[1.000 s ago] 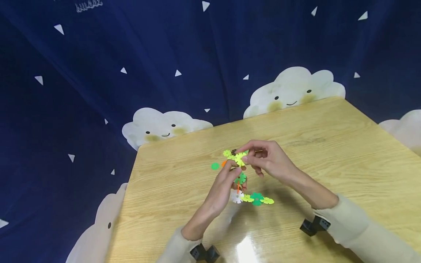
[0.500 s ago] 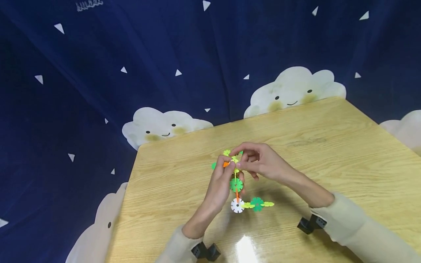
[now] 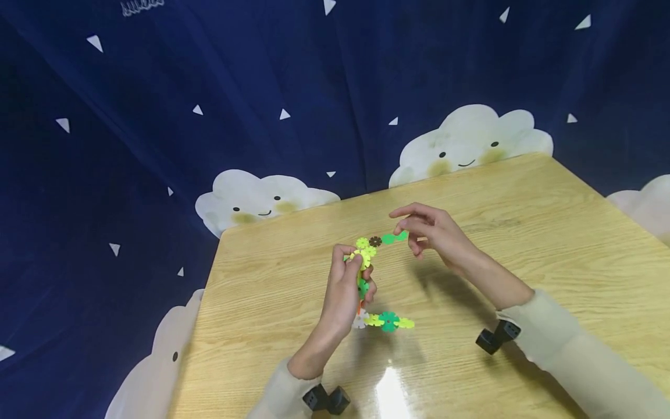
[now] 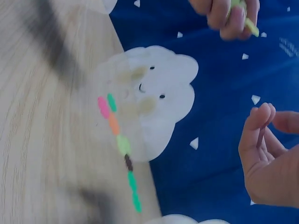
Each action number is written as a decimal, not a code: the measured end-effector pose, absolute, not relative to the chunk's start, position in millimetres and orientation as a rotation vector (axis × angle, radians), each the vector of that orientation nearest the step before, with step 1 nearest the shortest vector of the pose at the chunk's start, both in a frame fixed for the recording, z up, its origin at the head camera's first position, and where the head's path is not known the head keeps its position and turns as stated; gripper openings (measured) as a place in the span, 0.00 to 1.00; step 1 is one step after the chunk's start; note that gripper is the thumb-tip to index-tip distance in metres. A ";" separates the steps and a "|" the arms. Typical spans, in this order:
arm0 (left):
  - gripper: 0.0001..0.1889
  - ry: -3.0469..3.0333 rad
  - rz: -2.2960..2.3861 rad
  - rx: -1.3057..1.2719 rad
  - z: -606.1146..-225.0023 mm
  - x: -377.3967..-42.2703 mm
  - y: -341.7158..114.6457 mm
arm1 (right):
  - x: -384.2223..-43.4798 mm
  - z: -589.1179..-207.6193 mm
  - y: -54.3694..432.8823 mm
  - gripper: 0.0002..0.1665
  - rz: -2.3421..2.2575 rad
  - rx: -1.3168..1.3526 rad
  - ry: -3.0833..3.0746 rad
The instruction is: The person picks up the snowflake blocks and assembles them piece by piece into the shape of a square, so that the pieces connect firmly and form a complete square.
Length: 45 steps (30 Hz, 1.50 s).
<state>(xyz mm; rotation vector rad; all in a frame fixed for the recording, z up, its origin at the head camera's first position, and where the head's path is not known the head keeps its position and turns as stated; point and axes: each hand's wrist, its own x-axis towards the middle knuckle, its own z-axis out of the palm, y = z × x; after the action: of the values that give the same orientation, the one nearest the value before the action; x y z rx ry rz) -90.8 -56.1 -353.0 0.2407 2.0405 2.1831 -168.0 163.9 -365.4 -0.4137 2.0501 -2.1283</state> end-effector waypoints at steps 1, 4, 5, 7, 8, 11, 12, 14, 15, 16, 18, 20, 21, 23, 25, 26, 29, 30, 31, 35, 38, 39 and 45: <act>0.04 2.034 2.195 0.235 -352.5 -90.7 -56.2 | -171.7 -368.4 166.1 0.22 -2.151 -0.380 2.045; 0.03 2.023 2.235 0.217 -350.8 -90.2 -56.3 | -181.4 -377.6 172.4 0.23 -2.201 -0.283 2.033; 0.03 2.017 2.252 0.210 -350.2 -90.0 -56.4 | -184.5 -380.9 174.5 0.22 -2.210 -0.255 2.033; 0.03 2.008 2.281 0.197 -349.4 -89.9 -56.5 | -190.4 -387.3 178.3 0.21 -2.224 -0.196 2.034; 0.04 2.000 2.297 0.192 -348.9 -89.9 -56.5 | -193.1 -390.3 180.1 0.21 -2.228 -0.169 2.033; 0.04 1.983 2.326 0.180 -348.3 -89.4 -56.9 | -199.7 -398.4 184.5 0.23 -2.227 -0.093 2.039; 0.03 1.979 2.330 0.176 -348.2 -89.2 -57.1 | -201.3 -400.5 185.4 0.24 -2.225 -0.071 2.037; 0.04 1.974 2.336 0.168 -348.4 -89.1 -57.3 | -203.6 -403.9 186.6 0.26 -2.218 -0.038 2.034; 0.04 1.974 2.337 0.165 -348.6 -89.0 -57.5 | -204.8 -405.5 187.0 0.27 -2.213 -0.028 2.034; 0.04 1.974 2.339 0.162 -348.7 -88.8 -57.4 | -205.7 -407.2 187.5 0.27 -2.211 -0.016 2.030; 0.04 1.979 2.339 0.162 -348.9 -88.6 -57.2 | -207.6 -409.9 187.5 0.27 -2.217 0.010 2.020; 0.04 1.987 2.336 0.172 -349.1 -88.6 -57.1 | -210.0 -412.9 187.6 0.28 -2.223 0.026 2.019; 0.04 1.991 2.334 0.178 -349.1 -88.5 -57.1 | -211.2 -414.3 187.3 0.28 -2.228 0.036 2.017; 0.04 1.998 2.328 0.190 -349.3 -88.4 -57.0 | -213.7 -417.3 186.6 0.29 -2.232 0.054 2.014; 0.05 2.001 2.321 0.198 -349.2 -88.4 -56.9 | -216.1 -420.4 186.3 0.29 -2.221 0.068 2.023; 0.05 1.999 2.319 0.200 -349.1 -88.5 -56.7 | -217.4 -421.8 185.8 0.29 -2.217 0.076 2.023; 0.05 1.998 2.311 0.204 -348.7 -88.8 -56.4 | -221.2 -425.9 183.8 0.29 -2.208 0.091 2.025; 0.05 1.999 2.309 0.205 -348.4 -88.8 -56.2 | -223.0 -427.6 183.2 0.29 -2.207 0.095 2.029; 0.06 2.001 2.307 0.208 -348.4 -88.8 -56.3 | -224.7 -429.4 182.1 0.30 -2.208 0.095 2.031; 0.06 2.010 2.299 0.214 -347.8 -88.5 -56.4 | -232.5 -437.3 177.8 0.31 -2.184 0.101 2.067; 0.06 2.003 2.296 0.219 -347.7 -87.9 -56.3 | -237.5 -443.0 173.2 0.31 -2.157 0.112 2.089; 0.06 2.000 2.296 0.220 -347.8 -87.6 -56.2 | -238.9 -444.7 171.7 0.31 -2.143 0.116 2.097; 0.07 1.982 2.300 0.221 -348.8 -87.1 -55.9 | -244.9 -452.4 164.5 0.32 -2.066 0.141 2.107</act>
<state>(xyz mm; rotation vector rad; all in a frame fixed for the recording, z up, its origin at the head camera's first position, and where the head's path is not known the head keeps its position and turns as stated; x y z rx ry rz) -87.1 -55.9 -348.8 0.2213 1.9817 2.2996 -244.9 164.5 -452.4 0.1406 2.1072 -2.0665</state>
